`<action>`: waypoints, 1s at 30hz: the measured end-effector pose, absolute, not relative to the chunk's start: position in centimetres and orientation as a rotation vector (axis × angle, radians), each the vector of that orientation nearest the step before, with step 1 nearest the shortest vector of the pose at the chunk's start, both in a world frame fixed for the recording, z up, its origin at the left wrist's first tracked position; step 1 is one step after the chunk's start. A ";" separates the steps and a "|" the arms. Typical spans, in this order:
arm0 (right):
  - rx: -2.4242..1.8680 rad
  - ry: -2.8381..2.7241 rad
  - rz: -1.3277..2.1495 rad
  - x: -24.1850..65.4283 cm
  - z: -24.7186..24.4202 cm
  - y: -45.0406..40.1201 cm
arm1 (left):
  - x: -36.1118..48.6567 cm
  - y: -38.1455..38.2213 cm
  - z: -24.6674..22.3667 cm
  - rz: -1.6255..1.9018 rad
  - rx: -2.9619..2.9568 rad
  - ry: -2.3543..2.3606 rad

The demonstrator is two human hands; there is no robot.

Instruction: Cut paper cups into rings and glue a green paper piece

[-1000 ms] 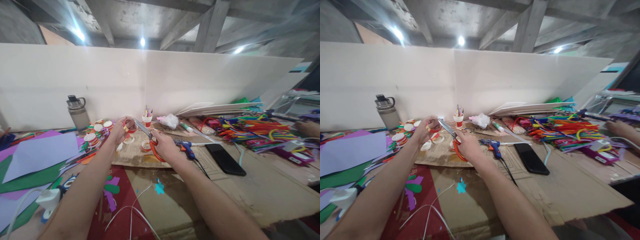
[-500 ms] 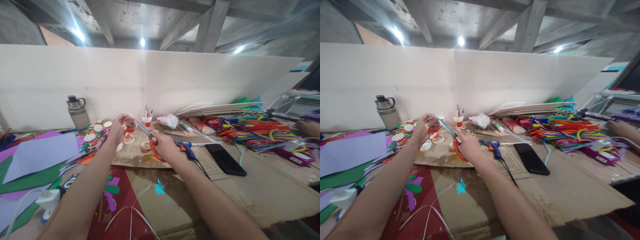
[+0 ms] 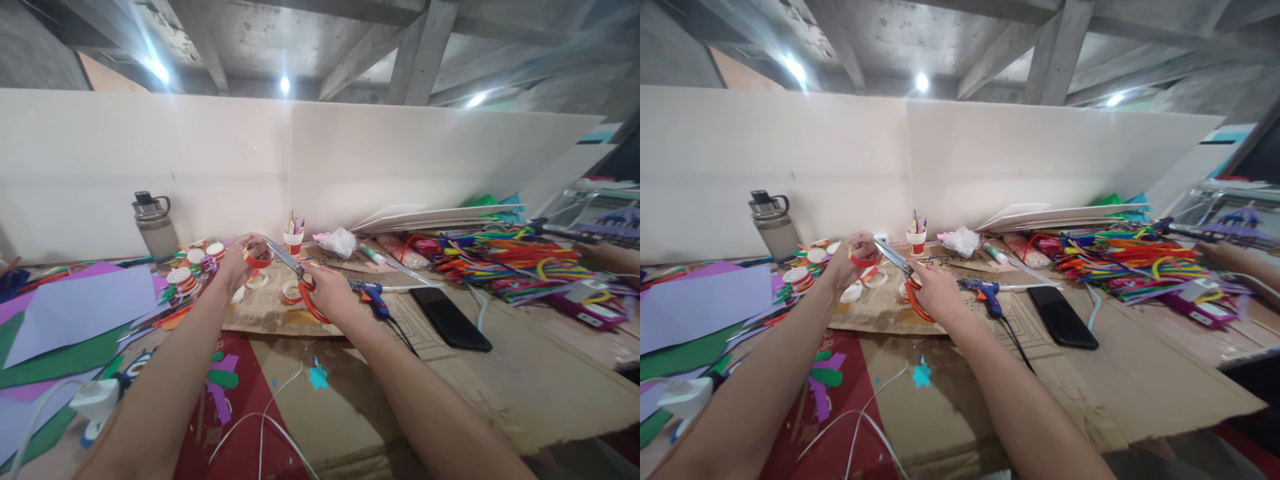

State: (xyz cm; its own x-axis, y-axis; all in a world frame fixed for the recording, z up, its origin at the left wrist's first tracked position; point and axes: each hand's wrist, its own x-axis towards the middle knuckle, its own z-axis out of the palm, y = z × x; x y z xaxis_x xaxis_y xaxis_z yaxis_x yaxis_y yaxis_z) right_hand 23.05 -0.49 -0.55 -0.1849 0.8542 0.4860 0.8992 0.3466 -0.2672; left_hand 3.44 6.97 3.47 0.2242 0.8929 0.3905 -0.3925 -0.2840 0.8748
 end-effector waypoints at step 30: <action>-1.478 -2.081 -0.147 23.0 -0.4 -0.8 | 2.9 7.6 3.0 1.365 1.347 0.509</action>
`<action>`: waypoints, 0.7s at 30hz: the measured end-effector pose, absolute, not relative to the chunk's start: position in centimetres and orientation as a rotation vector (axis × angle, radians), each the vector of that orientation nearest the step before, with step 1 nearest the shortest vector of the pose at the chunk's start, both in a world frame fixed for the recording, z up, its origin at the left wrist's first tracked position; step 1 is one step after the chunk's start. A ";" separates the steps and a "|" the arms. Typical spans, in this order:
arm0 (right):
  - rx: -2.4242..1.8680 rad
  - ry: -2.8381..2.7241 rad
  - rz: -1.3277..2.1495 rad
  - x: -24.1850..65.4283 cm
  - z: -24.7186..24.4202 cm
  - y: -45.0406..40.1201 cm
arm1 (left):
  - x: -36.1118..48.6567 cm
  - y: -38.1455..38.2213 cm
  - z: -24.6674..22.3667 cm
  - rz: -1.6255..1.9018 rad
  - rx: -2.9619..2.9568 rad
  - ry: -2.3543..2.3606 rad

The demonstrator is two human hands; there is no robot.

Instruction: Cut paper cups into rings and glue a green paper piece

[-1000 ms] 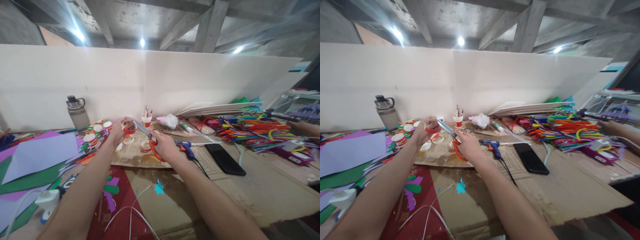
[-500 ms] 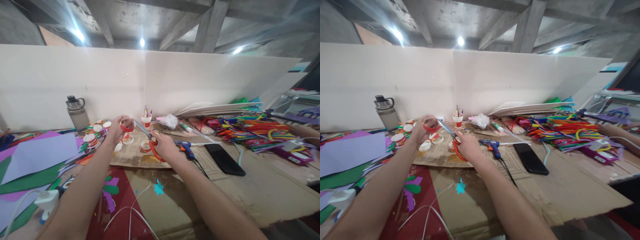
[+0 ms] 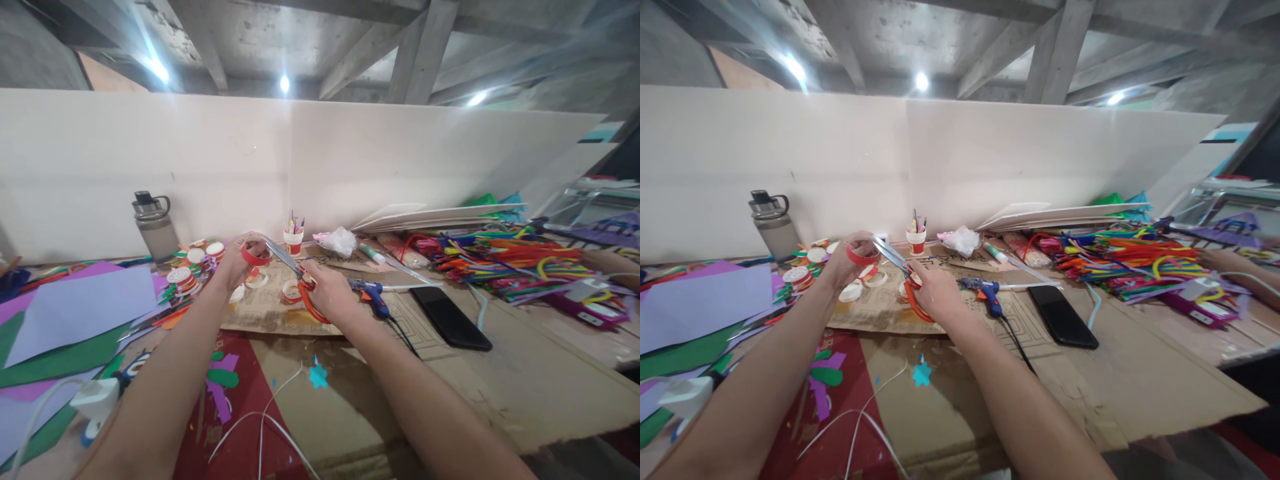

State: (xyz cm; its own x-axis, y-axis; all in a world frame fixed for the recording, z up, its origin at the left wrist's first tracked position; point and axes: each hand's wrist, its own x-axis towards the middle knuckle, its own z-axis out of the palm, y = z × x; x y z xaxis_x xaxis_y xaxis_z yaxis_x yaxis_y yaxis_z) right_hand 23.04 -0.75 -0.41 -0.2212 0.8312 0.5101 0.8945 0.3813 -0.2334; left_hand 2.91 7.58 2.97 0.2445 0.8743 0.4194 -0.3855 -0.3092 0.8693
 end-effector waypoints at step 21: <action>-1.353 -1.938 0.161 23.4 -0.8 -0.3 | 1.6 8.0 2.7 1.144 1.432 0.578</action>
